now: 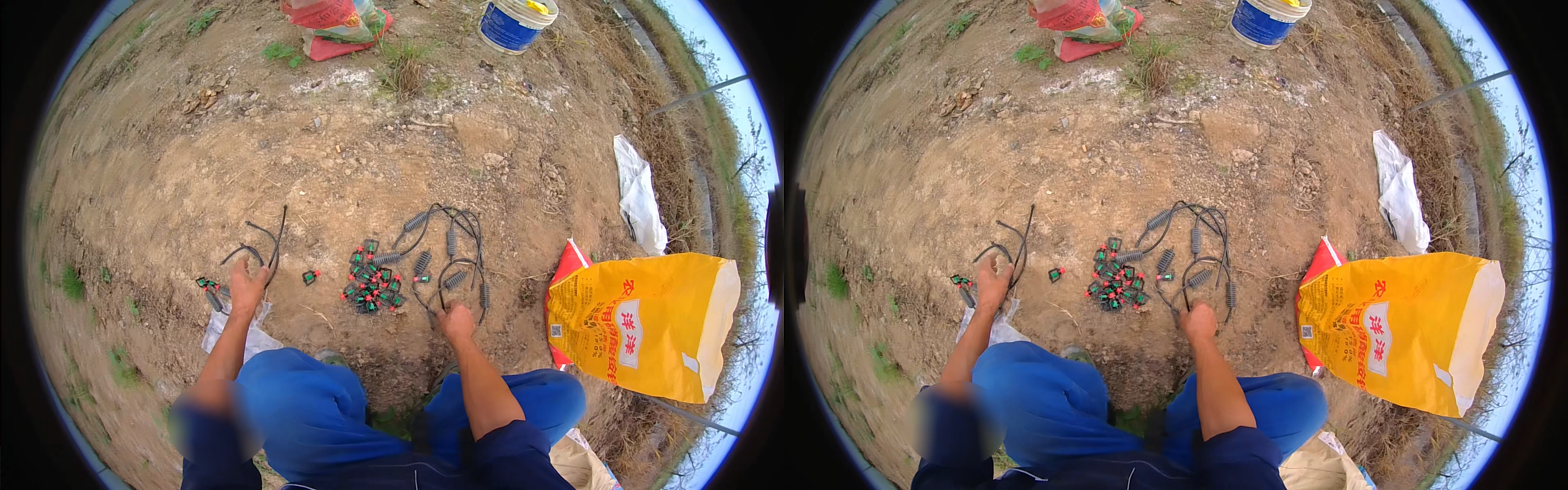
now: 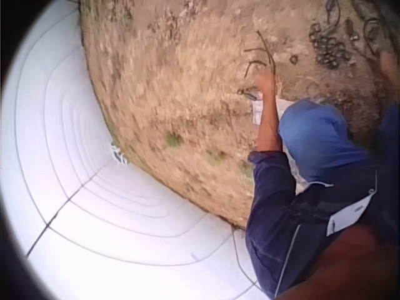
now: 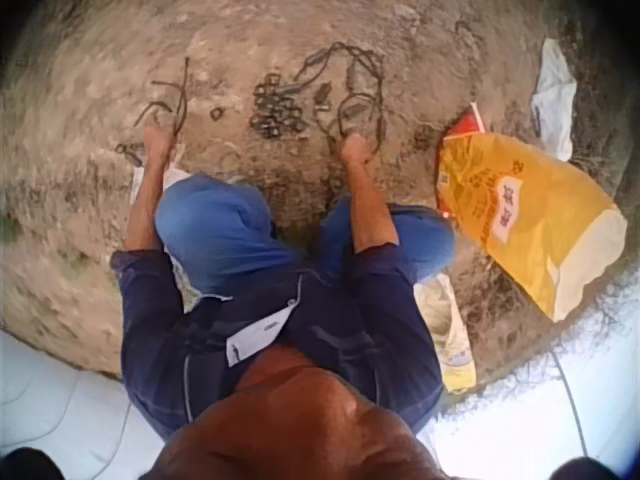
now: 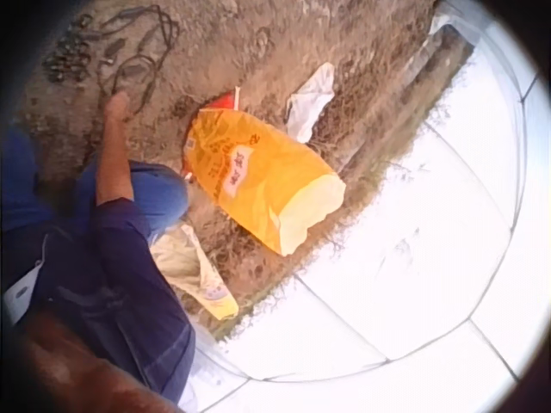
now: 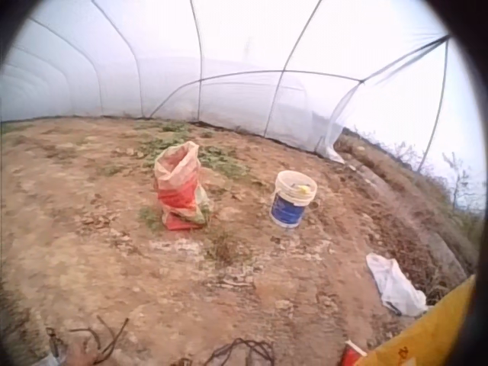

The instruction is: The person walks through a greenhouse and retrieves irrigation components from a yellow bag. They sit on the ground and untangle black tubing with red and green drippers, then place the components back into the bag.

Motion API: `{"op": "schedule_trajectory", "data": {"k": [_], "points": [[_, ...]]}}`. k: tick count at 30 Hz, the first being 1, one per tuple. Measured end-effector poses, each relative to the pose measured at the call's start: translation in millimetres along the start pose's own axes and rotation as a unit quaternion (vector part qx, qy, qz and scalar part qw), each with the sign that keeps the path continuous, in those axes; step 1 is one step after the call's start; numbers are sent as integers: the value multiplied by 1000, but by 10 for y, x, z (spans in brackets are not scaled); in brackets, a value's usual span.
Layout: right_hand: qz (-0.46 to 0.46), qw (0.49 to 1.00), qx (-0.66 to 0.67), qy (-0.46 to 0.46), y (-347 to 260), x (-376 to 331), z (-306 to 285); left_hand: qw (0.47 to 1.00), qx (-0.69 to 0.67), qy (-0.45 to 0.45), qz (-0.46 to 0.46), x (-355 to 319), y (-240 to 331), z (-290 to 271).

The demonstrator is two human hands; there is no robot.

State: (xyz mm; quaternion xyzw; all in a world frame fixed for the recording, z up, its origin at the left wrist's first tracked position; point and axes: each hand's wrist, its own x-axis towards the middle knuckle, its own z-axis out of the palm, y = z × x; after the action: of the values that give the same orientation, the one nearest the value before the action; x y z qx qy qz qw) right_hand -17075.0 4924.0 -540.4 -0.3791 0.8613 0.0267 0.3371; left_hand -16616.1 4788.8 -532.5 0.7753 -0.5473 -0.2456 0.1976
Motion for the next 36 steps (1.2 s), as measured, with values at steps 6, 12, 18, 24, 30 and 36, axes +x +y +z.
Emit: {"op": "schedule_trajectory", "data": {"k": [6,12,18,24,30,36], "points": [[22,999,30,32,109,152,177,975,-171,-144,5,164,881,-780],[37,998,40,42,120,135,75,918,-283,-259,97,-448,2873,-1263],[76,950,75,293,214,132,-42,870,-392,-249,167,-871,3742,-1029],[193,945,80,253,510,245,-96,874,-387,-277,95,-869,3323,-517],[117,986,79,90,854,483,-307,874,-365,-307,97,-851,3540,-363],[113,959,193,-176,425,471,-1317,869,-317,-361,119,-974,3493,36]]}}
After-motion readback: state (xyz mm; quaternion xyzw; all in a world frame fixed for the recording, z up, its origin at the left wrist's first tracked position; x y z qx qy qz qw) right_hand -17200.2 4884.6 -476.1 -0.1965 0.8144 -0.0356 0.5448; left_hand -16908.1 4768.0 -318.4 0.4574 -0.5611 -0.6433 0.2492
